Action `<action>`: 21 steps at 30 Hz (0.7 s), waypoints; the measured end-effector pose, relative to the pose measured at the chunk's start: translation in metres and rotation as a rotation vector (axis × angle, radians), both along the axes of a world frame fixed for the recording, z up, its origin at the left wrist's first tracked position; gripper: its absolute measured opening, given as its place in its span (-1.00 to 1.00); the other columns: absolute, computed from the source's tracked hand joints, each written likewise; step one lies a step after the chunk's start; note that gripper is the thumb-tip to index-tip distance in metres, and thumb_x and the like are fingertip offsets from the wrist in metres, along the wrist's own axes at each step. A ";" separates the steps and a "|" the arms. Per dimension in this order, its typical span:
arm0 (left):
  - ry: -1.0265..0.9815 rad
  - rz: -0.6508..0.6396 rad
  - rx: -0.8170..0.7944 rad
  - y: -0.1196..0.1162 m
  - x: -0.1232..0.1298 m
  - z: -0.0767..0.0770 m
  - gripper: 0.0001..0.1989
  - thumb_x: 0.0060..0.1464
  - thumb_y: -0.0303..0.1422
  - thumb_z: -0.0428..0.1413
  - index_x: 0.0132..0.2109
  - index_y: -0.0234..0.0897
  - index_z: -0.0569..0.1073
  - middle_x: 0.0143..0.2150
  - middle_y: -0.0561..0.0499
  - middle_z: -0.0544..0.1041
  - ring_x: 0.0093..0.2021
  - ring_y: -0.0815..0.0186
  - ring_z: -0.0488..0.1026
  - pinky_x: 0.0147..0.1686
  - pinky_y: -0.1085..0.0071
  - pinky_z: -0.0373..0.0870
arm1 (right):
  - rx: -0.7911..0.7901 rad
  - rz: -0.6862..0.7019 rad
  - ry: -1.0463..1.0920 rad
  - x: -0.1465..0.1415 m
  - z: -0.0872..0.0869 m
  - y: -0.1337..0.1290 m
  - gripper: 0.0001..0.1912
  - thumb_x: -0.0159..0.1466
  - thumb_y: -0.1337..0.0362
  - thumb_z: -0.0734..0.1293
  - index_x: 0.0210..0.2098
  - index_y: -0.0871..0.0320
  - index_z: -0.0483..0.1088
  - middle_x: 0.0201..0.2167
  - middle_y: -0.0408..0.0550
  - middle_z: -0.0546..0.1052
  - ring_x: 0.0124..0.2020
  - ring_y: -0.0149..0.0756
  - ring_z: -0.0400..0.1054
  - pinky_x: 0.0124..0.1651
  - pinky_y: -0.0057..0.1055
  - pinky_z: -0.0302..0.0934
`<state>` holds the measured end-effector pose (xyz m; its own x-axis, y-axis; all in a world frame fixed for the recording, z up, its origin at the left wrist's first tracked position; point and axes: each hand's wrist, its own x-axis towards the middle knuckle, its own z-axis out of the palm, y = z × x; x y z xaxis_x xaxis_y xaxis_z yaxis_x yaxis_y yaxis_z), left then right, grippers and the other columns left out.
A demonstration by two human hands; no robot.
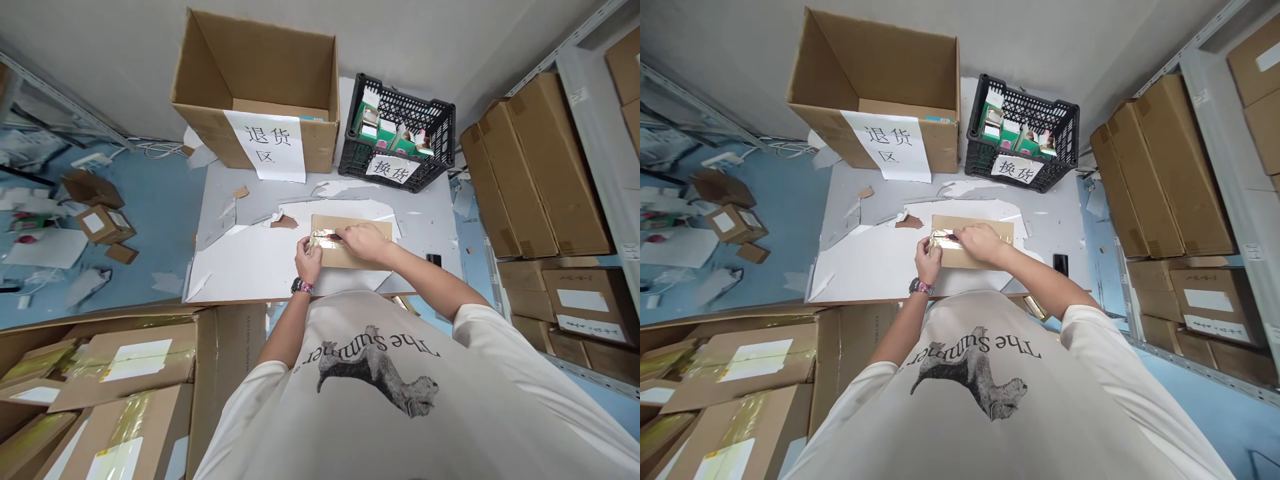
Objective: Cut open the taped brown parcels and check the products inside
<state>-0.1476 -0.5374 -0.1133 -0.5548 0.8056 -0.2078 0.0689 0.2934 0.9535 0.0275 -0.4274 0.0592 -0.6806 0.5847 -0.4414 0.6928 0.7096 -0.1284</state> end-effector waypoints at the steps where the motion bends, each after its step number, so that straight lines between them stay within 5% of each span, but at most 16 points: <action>1: -0.001 0.001 0.003 0.000 0.000 0.000 -0.58 0.27 -0.25 0.30 0.23 -0.15 0.57 0.22 -0.16 0.69 0.21 0.04 0.67 0.29 0.14 0.57 | 0.003 0.006 0.003 0.000 0.000 0.000 -0.59 0.70 0.24 0.13 0.30 0.17 0.52 0.08 0.29 0.77 0.08 0.13 0.68 0.17 -0.14 0.35; 21: 0.029 -0.006 -0.054 0.002 0.001 0.003 -0.59 0.31 -0.27 0.27 0.26 -0.18 0.55 0.24 -0.15 0.72 0.20 0.08 0.71 0.29 0.18 0.59 | 0.031 0.054 -0.052 -0.013 0.021 -0.007 -0.56 0.66 0.32 0.11 0.34 0.23 0.50 0.13 0.33 0.76 0.15 0.16 0.69 0.16 -0.12 0.41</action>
